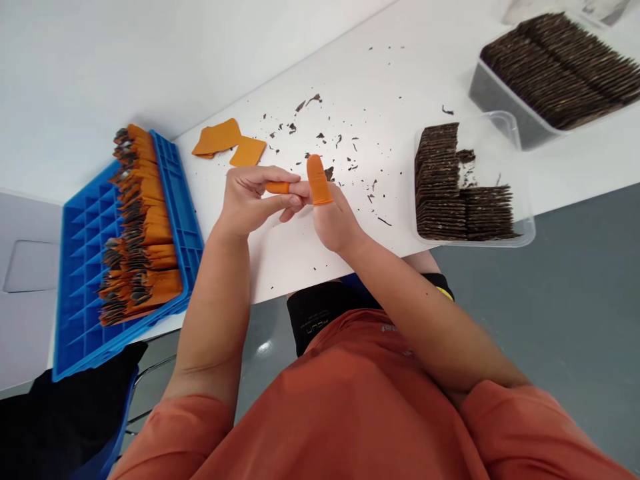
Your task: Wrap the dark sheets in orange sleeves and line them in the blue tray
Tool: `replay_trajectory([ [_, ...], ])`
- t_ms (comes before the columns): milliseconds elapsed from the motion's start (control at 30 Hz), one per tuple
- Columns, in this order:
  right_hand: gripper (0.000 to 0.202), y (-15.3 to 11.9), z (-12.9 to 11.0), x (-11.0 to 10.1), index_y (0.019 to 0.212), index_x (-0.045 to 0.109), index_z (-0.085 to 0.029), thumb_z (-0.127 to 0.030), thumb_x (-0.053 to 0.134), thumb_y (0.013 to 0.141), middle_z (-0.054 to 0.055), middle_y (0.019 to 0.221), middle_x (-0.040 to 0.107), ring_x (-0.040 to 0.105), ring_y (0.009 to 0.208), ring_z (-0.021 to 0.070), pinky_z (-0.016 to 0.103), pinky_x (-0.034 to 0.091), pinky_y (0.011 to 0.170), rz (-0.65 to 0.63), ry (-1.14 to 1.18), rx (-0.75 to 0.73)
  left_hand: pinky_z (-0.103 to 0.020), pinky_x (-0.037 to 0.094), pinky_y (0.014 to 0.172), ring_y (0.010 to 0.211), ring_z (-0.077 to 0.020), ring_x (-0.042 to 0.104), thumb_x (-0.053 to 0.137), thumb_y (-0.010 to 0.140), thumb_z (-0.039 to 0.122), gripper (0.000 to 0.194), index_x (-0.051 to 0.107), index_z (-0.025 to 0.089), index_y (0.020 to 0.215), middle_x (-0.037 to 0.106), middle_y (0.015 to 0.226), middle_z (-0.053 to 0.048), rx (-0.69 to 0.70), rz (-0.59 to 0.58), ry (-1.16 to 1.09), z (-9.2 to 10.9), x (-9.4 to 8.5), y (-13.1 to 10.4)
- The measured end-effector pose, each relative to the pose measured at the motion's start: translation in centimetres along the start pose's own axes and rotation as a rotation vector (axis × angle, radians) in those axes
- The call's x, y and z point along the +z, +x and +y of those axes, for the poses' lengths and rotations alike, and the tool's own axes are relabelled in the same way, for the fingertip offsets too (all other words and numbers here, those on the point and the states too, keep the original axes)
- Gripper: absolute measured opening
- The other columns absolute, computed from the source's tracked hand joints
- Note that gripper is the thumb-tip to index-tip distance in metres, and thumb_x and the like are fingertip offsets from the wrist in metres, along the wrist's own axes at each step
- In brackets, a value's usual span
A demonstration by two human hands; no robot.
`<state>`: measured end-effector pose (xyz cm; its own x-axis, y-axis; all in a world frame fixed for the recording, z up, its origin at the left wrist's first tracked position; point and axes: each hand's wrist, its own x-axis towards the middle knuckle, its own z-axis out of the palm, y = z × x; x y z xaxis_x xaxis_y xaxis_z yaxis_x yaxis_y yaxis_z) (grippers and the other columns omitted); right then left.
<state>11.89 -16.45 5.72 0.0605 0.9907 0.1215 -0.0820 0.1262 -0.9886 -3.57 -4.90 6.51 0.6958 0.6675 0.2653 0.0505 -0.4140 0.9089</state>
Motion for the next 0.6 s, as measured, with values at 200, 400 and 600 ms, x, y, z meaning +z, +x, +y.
replay_trajectory([
  [200, 0.100, -0.2, -0.1, 0.1, 0.134, 0.082, -0.026, -0.087, 0.008, 0.105, 0.005, 0.071, 0.076, 0.075, 0.122, 0.0295, 0.064, 0.036, 0.136, -0.049, 0.091, -0.016, -0.044, 0.069, 0.086, 0.091, -0.0259, 0.082, 0.103, 0.071, 0.059, 0.045, 0.089, 0.027, 0.099, 0.082, 0.087, -0.003, 0.028, 0.001, 0.078, 0.4, -1.5, 0.1],
  [400, 0.090, -0.3, 0.1, -0.5, 0.118, 0.087, -0.026, -0.090, 0.025, 0.104, 0.000, 0.058, 0.066, 0.074, 0.078, 0.0261, 0.055, 0.055, 0.122, 0.003, 0.247, -0.021, -0.042, 0.069, 0.092, 0.097, -0.0233, 0.081, 0.099, 0.077, 0.060, 0.041, 0.086, 0.025, 0.096, 0.083, 0.095, 0.000, 0.092, 0.062, 0.160, -0.2, -2.7, 0.4],
  [600, 0.084, -0.1, -0.3, -0.4, 0.086, 0.085, -0.030, -0.088, 0.028, 0.104, 0.002, 0.073, 0.073, 0.067, 0.060, 0.0207, 0.053, 0.063, 0.109, 0.044, 0.275, -0.024, -0.038, 0.069, 0.094, 0.104, -0.0226, 0.083, 0.099, 0.077, 0.063, 0.061, 0.082, 0.023, 0.119, 0.085, 0.108, -0.001, 0.199, 0.002, 0.021, -0.8, -1.2, 0.5],
])
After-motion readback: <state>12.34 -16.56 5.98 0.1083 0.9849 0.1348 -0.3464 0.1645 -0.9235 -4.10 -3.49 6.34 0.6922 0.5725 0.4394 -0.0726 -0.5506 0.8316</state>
